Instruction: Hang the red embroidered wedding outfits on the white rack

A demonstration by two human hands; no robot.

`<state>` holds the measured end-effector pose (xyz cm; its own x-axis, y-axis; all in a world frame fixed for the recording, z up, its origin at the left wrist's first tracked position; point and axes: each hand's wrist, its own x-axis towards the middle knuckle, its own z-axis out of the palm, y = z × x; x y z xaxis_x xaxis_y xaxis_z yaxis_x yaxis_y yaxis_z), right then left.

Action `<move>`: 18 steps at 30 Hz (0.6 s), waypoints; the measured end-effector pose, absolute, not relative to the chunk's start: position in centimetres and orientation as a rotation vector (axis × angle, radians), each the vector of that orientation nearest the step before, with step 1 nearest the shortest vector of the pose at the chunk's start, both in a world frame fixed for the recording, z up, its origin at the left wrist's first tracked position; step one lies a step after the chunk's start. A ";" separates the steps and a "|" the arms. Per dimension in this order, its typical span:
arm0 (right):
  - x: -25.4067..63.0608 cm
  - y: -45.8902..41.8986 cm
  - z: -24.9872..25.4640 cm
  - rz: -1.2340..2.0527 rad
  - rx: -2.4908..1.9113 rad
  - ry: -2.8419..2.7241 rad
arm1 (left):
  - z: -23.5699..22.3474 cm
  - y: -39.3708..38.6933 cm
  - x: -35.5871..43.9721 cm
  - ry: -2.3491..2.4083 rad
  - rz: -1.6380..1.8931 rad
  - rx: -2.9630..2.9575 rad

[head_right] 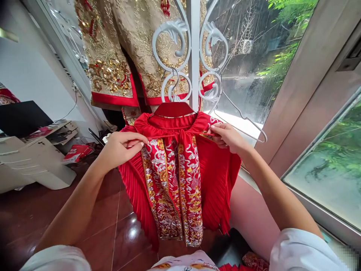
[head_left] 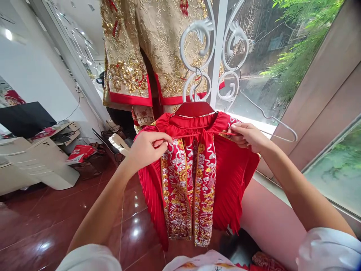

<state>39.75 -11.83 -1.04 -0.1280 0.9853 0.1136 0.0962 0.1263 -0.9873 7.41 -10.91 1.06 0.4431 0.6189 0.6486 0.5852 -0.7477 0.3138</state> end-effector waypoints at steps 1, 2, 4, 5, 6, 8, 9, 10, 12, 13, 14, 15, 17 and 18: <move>39.8 -11.6 -1.0 1.230 -1.172 -1.501 | 0.9 -11.2 7.6 1.247 1.269 2.700; 39.7 -11.4 -0.9 1.283 -1.202 -1.611 | 0.6 -11.3 8.0 1.409 1.347 2.747; 39.5 -11.1 -0.5 1.337 -1.193 -1.905 | 0.1 -11.1 9.4 1.681 1.518 2.758; 39.3 -10.9 -0.2 1.340 -1.139 -2.038 | -0.1 -10.8 10.3 1.756 1.599 2.726; 39.2 -10.8 0.0 1.325 -1.056 -2.132 | -0.2 -10.3 11.2 1.782 1.675 2.679; 38.9 -10.6 0.4 1.217 -0.887 -2.162 | -0.4 -9.4 13.0 1.741 1.853 2.539; 38.7 -10.5 0.5 1.135 -0.830 -2.108 | -0.4 -9.1 13.9 1.685 1.949 2.457; 38.3 -10.4 0.5 1.047 -0.793 -2.027 | -0.3 -8.8 14.7 1.600 2.034 2.376; 37.3 -10.0 0.5 0.891 -0.757 -1.847 | -0.2 -8.6 16.0 1.353 2.106 2.243; 36.6 -9.8 0.4 0.836 -0.747 -1.771 | -0.1 -8.5 16.4 1.214 2.073 2.194; 35.8 -9.5 0.3 0.787 -0.734 -1.712 | -0.1 -8.4 16.7 1.085 1.996 2.154; 34.9 -9.2 0.1 0.726 -0.721 -1.667 | -0.2 -8.3 16.9 0.981 1.895 2.119; 33.2 -8.5 -0.3 0.520 -0.720 -1.619 | -0.5 -7.9 17.0 0.868 1.701 2.059; 32.5 -8.2 -0.6 0.371 -0.732 -1.624 | -0.7 -7.6 17.0 0.854 1.634 2.035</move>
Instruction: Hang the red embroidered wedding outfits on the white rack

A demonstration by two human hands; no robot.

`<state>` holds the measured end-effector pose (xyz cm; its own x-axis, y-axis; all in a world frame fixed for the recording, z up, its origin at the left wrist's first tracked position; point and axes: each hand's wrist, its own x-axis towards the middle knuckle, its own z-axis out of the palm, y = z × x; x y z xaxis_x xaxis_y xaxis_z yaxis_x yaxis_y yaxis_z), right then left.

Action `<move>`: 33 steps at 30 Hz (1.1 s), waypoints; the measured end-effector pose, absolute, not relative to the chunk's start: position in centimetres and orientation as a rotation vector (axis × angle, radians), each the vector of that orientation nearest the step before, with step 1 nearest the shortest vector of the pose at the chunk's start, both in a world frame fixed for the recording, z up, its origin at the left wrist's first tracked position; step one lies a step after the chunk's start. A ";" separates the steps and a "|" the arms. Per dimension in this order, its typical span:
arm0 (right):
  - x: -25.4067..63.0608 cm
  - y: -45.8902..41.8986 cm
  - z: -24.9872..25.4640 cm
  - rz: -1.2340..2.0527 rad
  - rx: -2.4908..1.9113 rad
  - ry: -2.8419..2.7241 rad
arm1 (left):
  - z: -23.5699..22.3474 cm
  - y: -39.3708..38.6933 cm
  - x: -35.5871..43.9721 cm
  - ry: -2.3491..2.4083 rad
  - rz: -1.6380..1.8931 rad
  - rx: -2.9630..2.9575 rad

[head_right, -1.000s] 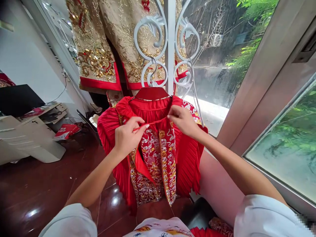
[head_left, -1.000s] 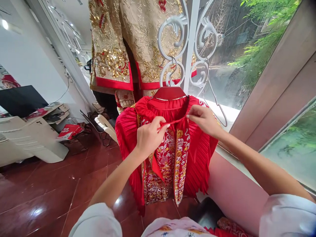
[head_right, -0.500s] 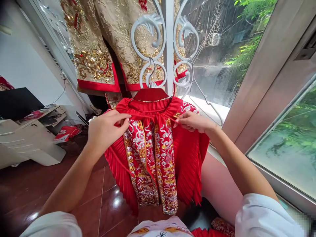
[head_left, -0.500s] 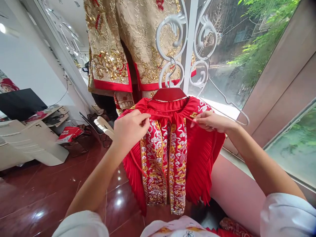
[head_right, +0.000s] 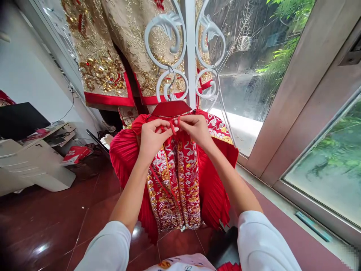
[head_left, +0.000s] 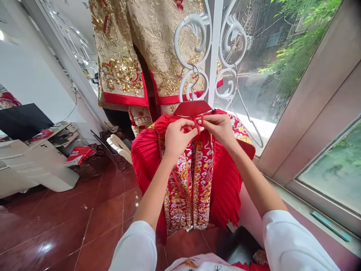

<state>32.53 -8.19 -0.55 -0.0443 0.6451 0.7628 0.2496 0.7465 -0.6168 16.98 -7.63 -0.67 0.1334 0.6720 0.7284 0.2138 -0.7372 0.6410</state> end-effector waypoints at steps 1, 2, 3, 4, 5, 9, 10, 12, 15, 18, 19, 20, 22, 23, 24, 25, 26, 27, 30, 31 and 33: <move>32.0 -8.0 -0.8 0.208 -0.750 -1.647 | -0.9 -7.3 16.9 0.859 1.594 2.020; 31.5 -7.8 -1.1 0.046 -0.769 -1.677 | -1.1 -7.0 16.9 0.878 1.579 2.013; 31.3 -7.6 -1.4 -0.097 -0.787 -1.709 | -1.2 -6.7 16.8 0.905 1.576 2.018; 31.2 -7.6 -1.7 -0.210 -0.799 -1.738 | -1.4 -6.5 16.7 0.934 1.578 2.030; 31.1 -7.6 -1.9 -0.292 -0.807 -1.758 | -1.5 -6.3 16.7 0.958 1.577 2.050; 31.5 -7.7 -2.3 -0.453 -0.816 -1.836 | -1.5 -6.2 16.4 0.961 1.571 2.169; 31.6 -7.7 -2.3 -0.474 -0.813 -1.865 | -1.4 -6.3 16.3 0.949 1.569 2.201; 31.8 -7.7 -2.4 -0.492 -0.795 -1.920 | -1.2 -6.6 16.1 0.953 1.559 2.265; 31.9 -7.4 -2.7 -0.479 -0.800 -1.943 | -1.0 -7.1 15.9 1.015 1.520 2.381; 31.8 -7.2 -2.8 -0.435 -0.840 -1.856 | -0.9 -7.6 16.0 1.046 1.462 2.504; 31.7 -7.2 -2.7 -0.419 -0.836 -1.833 | -0.9 -7.8 16.1 1.052 1.452 2.537; 31.6 -7.3 -2.6 -0.401 -0.821 -1.825 | -1.0 -7.9 16.1 1.059 1.452 2.564; 31.5 -7.6 -2.2 -0.359 -0.796 -1.831 | -1.2 -8.1 16.2 1.078 1.471 2.619; 31.7 -7.9 -2.1 -0.337 -0.802 -1.840 | -1.3 -8.3 16.1 1.104 1.480 2.653; 31.9 -8.1 -2.0 -0.333 -0.836 -1.847 | -1.4 -8.5 16.0 1.153 1.486 2.696; 32.3 -8.2 -1.9 -0.361 -0.906 -1.841 | -1.4 -8.7 15.8 1.231 1.494 2.741; 32.7 -8.4 -2.0 -0.416 -1.008 -1.824 | -1.5 -9.0 15.6 1.332 1.505 2.785; 33.2 -8.5 -2.0 -0.483 -1.129 -1.798 | -1.6 -9.3 15.3 1.440 1.514 2.823; 34.4 -8.7 -2.4 -0.637 -1.441 -1.711 | -1.8 -10.0 14.6 1.636 1.506 2.898; 34.5 -8.8 -2.5 -0.653 -1.482 -1.694 | -1.9 -10.2 14.6 1.637 1.504 2.906; 34.2 -9.0 -2.5 -0.665 -1.485 -1.654 | -1.9 -10.3 15.0 1.579 1.528 2.875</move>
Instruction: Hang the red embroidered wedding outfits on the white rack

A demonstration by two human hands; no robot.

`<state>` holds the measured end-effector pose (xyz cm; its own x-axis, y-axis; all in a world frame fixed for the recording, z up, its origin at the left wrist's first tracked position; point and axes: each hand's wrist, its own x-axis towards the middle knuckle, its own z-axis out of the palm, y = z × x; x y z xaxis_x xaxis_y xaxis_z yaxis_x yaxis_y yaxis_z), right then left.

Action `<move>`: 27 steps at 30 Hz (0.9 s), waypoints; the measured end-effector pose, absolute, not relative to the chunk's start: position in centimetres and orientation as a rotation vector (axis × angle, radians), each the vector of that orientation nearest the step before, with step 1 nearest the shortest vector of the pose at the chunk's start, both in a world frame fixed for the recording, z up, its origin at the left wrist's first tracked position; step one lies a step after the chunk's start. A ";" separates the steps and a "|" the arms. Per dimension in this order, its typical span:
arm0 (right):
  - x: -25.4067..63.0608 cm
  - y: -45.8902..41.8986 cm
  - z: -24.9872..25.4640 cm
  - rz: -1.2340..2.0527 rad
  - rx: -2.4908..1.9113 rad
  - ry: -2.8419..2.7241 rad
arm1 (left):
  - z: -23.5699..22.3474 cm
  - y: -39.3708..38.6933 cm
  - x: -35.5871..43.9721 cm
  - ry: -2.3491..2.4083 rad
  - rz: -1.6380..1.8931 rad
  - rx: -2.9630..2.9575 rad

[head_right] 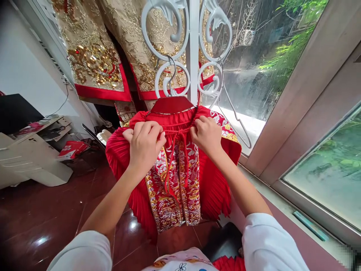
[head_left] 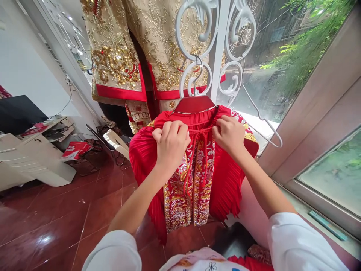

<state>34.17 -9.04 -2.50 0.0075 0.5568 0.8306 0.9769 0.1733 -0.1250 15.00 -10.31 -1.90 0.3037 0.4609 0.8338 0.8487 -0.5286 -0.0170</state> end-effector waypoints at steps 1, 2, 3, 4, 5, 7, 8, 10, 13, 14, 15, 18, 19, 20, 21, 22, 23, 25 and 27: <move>33.8 -9.2 -2.4 -0.658 -1.464 -1.626 | -1.9 -10.3 15.4 -1.160 -1.180 -2.153; 33.4 -9.3 -2.3 -0.644 -1.442 -1.601 | -1.9 -10.1 15.8 -1.164 -1.253 -2.205; 33.0 -9.3 -2.2 -0.631 -1.424 -1.589 | -1.8 -10.0 16.2 -1.177 -1.339 -2.271; 32.7 -9.4 -2.2 -0.625 -1.414 -1.592 | -1.8 -9.8 16.6 -1.194 -1.435 -2.346; 32.6 -9.3 -2.1 -0.629 -1.410 -1.606 | -1.7 -9.7 16.8 -1.208 -1.536 -2.423; 33.1 -9.0 -2.2 -0.669 -1.427 -1.644 | -1.4 -9.5 16.7 -1.211 -1.691 -2.595; 33.5 -8.8 -2.3 -0.701 -1.452 -1.644 | -1.3 -9.5 16.4 -1.203 -1.713 -2.684; 34.8 -8.4 -2.7 -0.769 -1.511 -1.600 | -1.1 -9.7 15.5 -1.223 -1.626 -2.804; 36.2 -8.3 -3.2 -0.802 -1.510 -1.464 | -0.9 -10.4 14.1 -1.349 -1.299 -2.748; 36.5 -8.4 -3.2 -0.746 -1.461 -1.442 | -0.8 -10.7 13.9 -1.363 -1.208 -2.707; 36.5 -8.6 -3.3 -0.641 -1.393 -1.437 | -0.8 -10.9 13.7 -1.352 -1.138 -2.687; 36.5 -9.0 -3.2 -0.154 -1.194 -1.505 | -0.7 -11.0 13.7 -1.263 -1.107 -2.723; 36.6 -9.1 -3.2 -0.053 -1.154 -1.534 | -0.7 -10.9 13.6 -1.242 -1.153 -2.735; 36.7 -9.1 -3.3 -0.031 -1.142 -1.555 | -0.8 -10.7 13.6 -1.230 -1.213 -2.733; 37.0 -9.2 -3.3 -0.082 -1.153 -1.562 | -0.8 -10.5 13.4 -1.228 -1.276 -2.711; 37.3 -9.2 -3.4 -0.171 -1.173 -1.558 | -1.0 -10.2 13.2 -1.227 -1.325 -2.668; 37.7 -9.3 -3.4 -0.250 -1.186 -1.554 | -1.1 -10.1 13.0 -1.224 -1.347 -2.608; 38.3 -9.7 -3.5 -0.219 -1.175 -1.581 | -1.3 -9.9 12.7 -1.221 -1.317 -2.464; 38.7 -10.4 -3.5 0.070 -1.089 -1.629 | -1.3 -10.1 12.5 -1.211 -1.289 -2.365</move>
